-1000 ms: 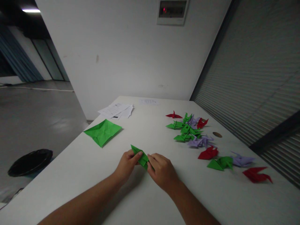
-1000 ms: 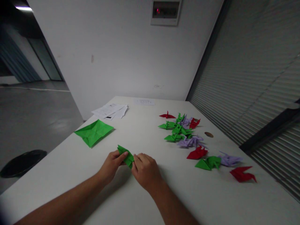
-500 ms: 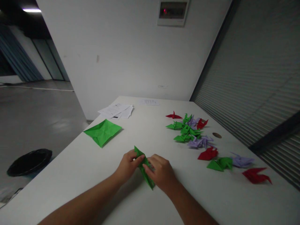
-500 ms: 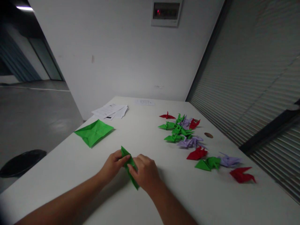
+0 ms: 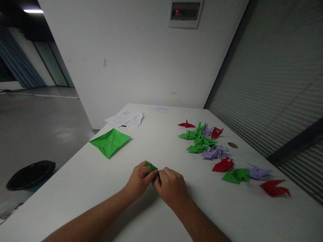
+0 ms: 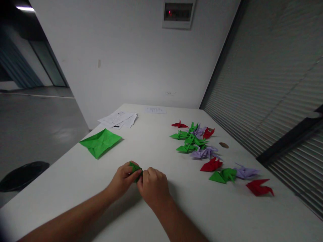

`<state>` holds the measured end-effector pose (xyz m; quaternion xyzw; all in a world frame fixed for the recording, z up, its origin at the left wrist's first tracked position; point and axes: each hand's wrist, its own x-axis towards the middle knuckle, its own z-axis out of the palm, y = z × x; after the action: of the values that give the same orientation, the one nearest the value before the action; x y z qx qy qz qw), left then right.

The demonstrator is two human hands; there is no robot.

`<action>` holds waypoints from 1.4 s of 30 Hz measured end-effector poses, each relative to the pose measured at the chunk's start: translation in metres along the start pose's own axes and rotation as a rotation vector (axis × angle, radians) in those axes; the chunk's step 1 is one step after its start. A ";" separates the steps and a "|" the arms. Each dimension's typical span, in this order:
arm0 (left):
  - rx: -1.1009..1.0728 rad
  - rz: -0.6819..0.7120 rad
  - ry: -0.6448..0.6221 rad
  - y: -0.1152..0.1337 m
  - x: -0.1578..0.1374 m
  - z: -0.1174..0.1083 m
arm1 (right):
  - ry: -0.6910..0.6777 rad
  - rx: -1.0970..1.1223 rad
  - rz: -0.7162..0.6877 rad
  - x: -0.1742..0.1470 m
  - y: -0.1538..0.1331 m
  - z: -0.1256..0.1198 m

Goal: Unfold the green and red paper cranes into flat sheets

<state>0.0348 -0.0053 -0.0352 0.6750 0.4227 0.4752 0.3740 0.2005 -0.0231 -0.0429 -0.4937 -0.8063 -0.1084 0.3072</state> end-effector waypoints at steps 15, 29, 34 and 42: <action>-0.176 -0.168 0.037 -0.013 -0.002 0.000 | -0.230 0.084 -0.039 0.005 -0.006 -0.021; -0.237 -0.251 0.026 -0.018 0.002 0.000 | -0.184 -0.067 -0.211 0.001 0.002 -0.011; -0.321 -0.299 0.041 -0.015 0.002 0.001 | -0.107 -0.074 -0.219 -0.002 0.006 -0.007; -0.441 -0.351 -0.074 -0.016 0.003 -0.002 | -0.257 0.182 0.106 0.005 0.006 -0.011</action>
<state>0.0297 0.0032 -0.0483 0.5107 0.4055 0.4586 0.6037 0.2080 -0.0217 -0.0316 -0.5157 -0.8181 0.0452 0.2504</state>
